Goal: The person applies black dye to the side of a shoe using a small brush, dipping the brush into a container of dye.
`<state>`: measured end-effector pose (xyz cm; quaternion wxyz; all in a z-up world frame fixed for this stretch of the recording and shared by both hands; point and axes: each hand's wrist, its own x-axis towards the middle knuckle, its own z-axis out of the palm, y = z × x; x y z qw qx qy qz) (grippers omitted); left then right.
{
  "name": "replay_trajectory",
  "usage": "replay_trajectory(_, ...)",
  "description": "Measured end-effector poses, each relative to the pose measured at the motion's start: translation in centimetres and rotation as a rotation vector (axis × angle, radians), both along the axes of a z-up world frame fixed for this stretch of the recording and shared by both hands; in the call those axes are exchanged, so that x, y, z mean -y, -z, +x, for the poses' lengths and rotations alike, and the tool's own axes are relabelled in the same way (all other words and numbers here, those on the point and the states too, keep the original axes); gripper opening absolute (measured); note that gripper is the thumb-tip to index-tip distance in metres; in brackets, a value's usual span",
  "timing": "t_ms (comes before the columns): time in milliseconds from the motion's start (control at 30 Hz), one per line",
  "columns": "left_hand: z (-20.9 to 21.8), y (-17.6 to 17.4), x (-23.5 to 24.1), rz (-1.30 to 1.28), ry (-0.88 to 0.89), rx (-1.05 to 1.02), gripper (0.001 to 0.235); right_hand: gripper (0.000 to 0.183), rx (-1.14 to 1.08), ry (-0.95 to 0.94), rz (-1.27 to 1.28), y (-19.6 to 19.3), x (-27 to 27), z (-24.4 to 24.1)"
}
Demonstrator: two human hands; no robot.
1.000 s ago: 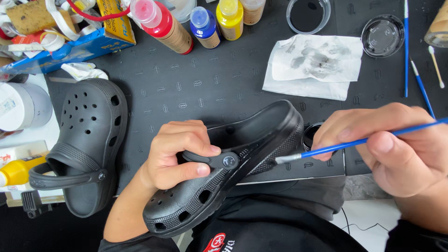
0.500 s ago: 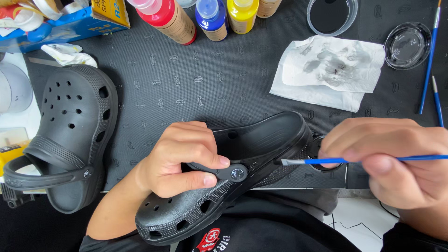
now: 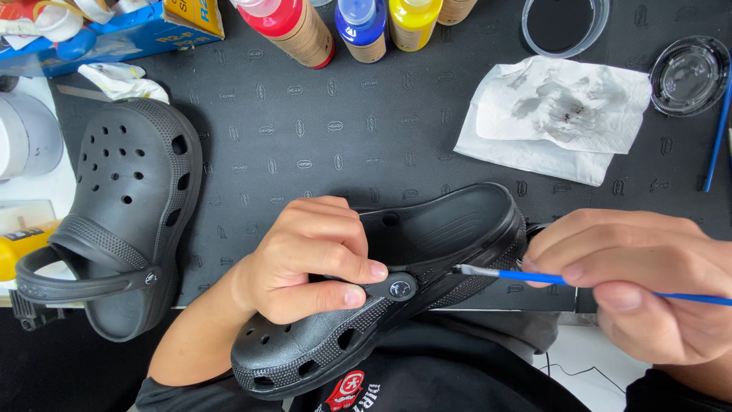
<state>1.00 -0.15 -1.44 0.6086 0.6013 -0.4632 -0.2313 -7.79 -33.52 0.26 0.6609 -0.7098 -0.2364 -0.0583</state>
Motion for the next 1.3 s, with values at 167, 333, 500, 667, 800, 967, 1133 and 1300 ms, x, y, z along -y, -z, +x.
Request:
replay_trajectory(167, 0.0, -0.5, 0.3, 0.004, -0.002, 0.059, 0.020, 0.015, -0.052, -0.008, 0.069, -0.3, 0.1, -0.8)
replay_trajectory(333, -0.3, -1.2, 0.7, 0.002, -0.006, 0.132, 0.020, 0.015, -0.119, -0.186, -0.003, -1.5, 0.4, -0.3)
replay_trajectory(500, -0.6, -1.2, 0.9, -0.004, -0.018, 0.175, 0.019, 0.013, -0.085, -0.241, -0.030, -1.7, 0.1, 0.2)
replay_trajectory(667, -0.5, -1.2, 0.9, -0.009, -0.012, 0.184, 0.020, 0.013, 0.032, -0.192, -0.097, -1.3, -0.5, 0.4)
replay_trajectory(800, -0.5, -1.2, 1.0, -0.008, -0.015, 0.182, 0.020, 0.013, 0.088, -0.233, -0.098, -1.3, 0.0, 0.6)
replay_trajectory(967, -0.3, -1.2, 0.8, 0.008, -0.003, 0.157, 0.019, 0.013, 0.083, -0.212, -0.076, -1.4, 0.6, 0.3)
replay_trajectory(1133, -0.3, -1.0, 0.8, 0.022, 0.003, 0.122, 0.021, 0.011, 0.047, -0.219, -0.068, -1.7, 0.1, 0.3)
replay_trajectory(1300, -0.3, -0.9, 0.8, 0.020, 0.002, 0.114, 0.020, 0.016, 0.062, -0.184, -0.075, -1.3, -0.9, 0.0)
